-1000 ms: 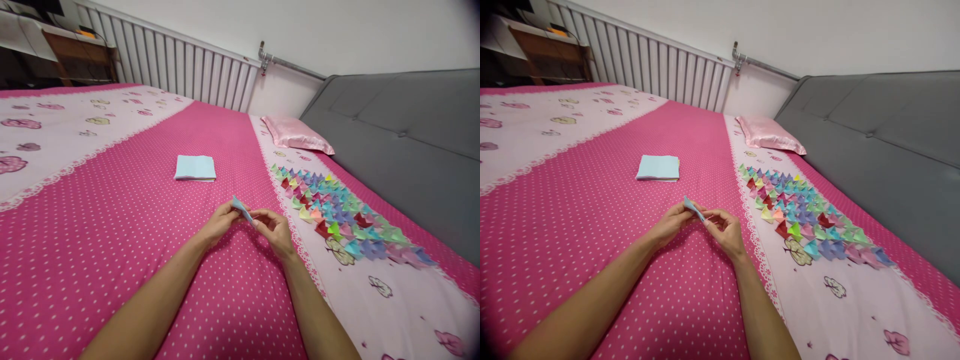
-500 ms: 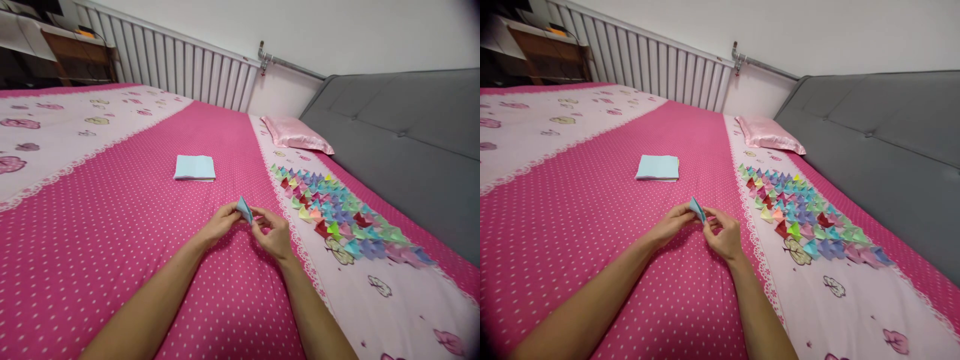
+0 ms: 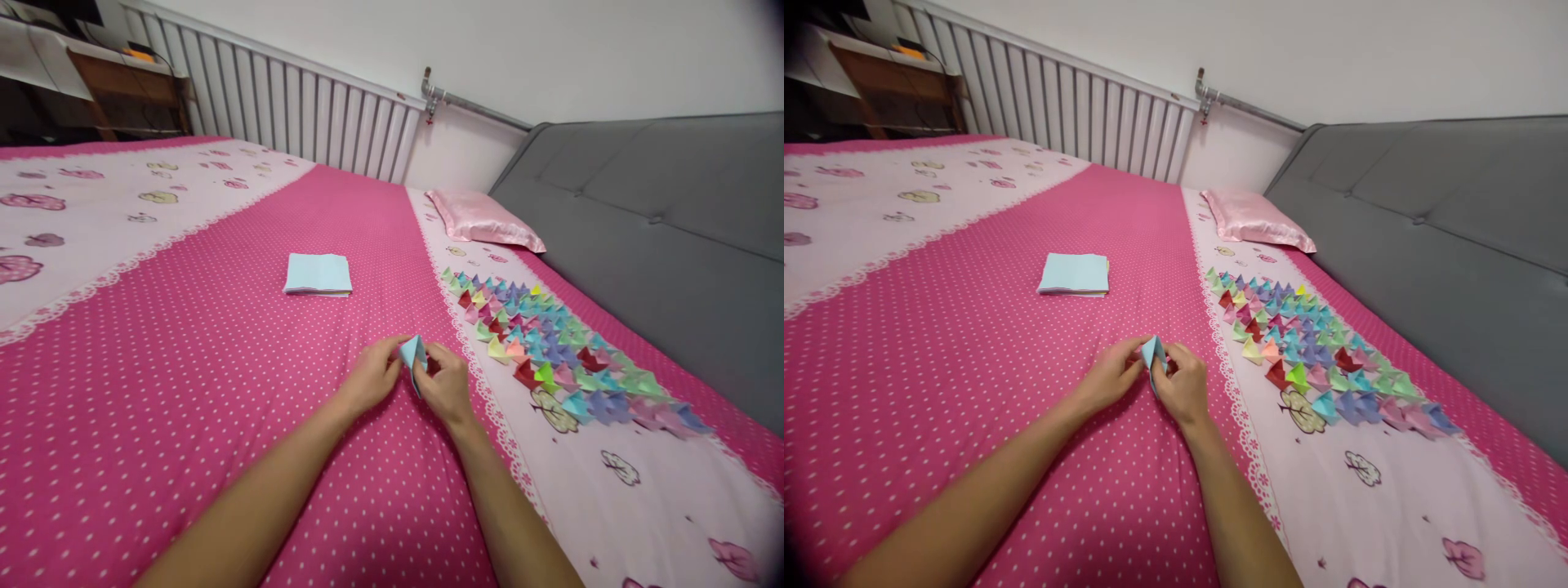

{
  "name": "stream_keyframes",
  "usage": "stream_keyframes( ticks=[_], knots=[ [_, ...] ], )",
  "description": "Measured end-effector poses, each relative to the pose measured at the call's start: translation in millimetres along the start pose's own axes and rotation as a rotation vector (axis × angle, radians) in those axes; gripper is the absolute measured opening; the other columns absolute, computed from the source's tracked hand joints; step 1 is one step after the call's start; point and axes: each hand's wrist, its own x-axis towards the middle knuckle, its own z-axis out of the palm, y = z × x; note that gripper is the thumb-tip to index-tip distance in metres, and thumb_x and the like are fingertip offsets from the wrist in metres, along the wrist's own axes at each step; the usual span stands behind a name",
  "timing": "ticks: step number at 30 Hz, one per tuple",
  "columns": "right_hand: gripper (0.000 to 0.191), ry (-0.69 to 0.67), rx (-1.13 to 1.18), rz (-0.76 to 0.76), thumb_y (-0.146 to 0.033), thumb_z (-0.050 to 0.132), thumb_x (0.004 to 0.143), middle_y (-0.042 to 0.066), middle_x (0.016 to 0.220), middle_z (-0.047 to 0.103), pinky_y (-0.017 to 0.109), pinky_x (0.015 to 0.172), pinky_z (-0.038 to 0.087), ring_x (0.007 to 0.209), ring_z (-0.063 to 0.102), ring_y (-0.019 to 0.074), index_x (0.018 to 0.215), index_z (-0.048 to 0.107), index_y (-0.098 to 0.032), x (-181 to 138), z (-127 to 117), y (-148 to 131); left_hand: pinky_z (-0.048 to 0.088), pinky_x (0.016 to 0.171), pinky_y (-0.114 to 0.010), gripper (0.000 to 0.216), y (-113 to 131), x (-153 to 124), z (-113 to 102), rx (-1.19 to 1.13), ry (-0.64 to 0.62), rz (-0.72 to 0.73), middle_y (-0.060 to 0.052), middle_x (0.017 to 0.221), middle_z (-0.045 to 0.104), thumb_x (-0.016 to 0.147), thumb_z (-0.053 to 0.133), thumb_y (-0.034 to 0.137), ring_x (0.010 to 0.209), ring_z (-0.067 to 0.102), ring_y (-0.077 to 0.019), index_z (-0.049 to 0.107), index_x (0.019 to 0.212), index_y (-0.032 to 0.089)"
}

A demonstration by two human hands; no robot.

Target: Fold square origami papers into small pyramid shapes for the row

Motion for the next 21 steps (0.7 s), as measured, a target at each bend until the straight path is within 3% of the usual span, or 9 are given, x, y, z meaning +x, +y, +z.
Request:
stream_keyframes(
  ticks=[4, 7, 13, 17, 21],
  knots=[
    [0.020, 0.065, -0.040, 0.025, -0.028, 0.051, 0.078, -0.001, 0.055, 0.052, 0.023, 0.048, 0.031, 0.048, 0.042, 0.0103, 0.065, 0.061, -0.017, -1, 3, 1, 0.042, 0.081, -0.034, 0.043, 8, -7, 6, 0.219, 0.221, 0.051, -0.008, 0.105, 0.056, 0.068, 0.051, 0.007, 0.088, 0.054, -0.0192, 0.051, 0.109, 0.018],
    [0.021, 0.082, -0.063, 0.070, -0.027, 0.051, 0.076, -0.003, 0.051, 0.048, 0.023, 0.047, 0.028, 0.046, 0.039, 0.0096, 0.059, 0.056, -0.017, -2, 4, 2, 0.043, 0.075, -0.032, 0.035, 18, -11, 7, 0.381, 0.290, 0.112, -0.009, 0.103, 0.052, 0.071, 0.047, 0.008, 0.090, 0.051, -0.0198, 0.051, 0.105, 0.017],
    [0.019, 0.106, -0.126, 0.143, -0.028, 0.052, 0.073, -0.004, 0.048, 0.048, 0.023, 0.045, 0.028, 0.044, 0.041, 0.0099, 0.057, 0.054, -0.018, -3, 3, 3, 0.037, 0.081, -0.035, 0.025, 27, -12, 7, 0.503, 0.088, 0.318, -0.008, 0.088, 0.061, 0.076, 0.045, 0.011, 0.088, 0.050, -0.0213, 0.062, 0.092, 0.019],
    [0.016, 0.121, -0.165, 0.084, -0.025, 0.052, 0.072, -0.003, 0.051, 0.050, 0.023, 0.048, 0.030, 0.048, 0.043, 0.0118, 0.059, 0.055, -0.018, -4, 1, 2, 0.038, 0.081, -0.036, 0.020, 25, -13, 12, 0.356, 0.132, 0.244, -0.007, 0.085, 0.064, 0.077, 0.051, 0.021, 0.084, 0.053, -0.0219, 0.064, 0.092, 0.019],
    [0.016, 0.132, -0.239, -0.014, -0.018, 0.048, 0.074, 0.001, 0.058, 0.055, 0.025, 0.052, 0.032, 0.054, 0.046, 0.0138, 0.062, 0.058, -0.018, -5, 2, 1, 0.042, 0.069, -0.032, 0.025, 22, -15, 18, 0.182, 0.168, 0.102, -0.007, 0.083, 0.064, 0.072, 0.061, 0.035, 0.073, 0.056, -0.0194, 0.063, 0.091, 0.019]
  ],
)
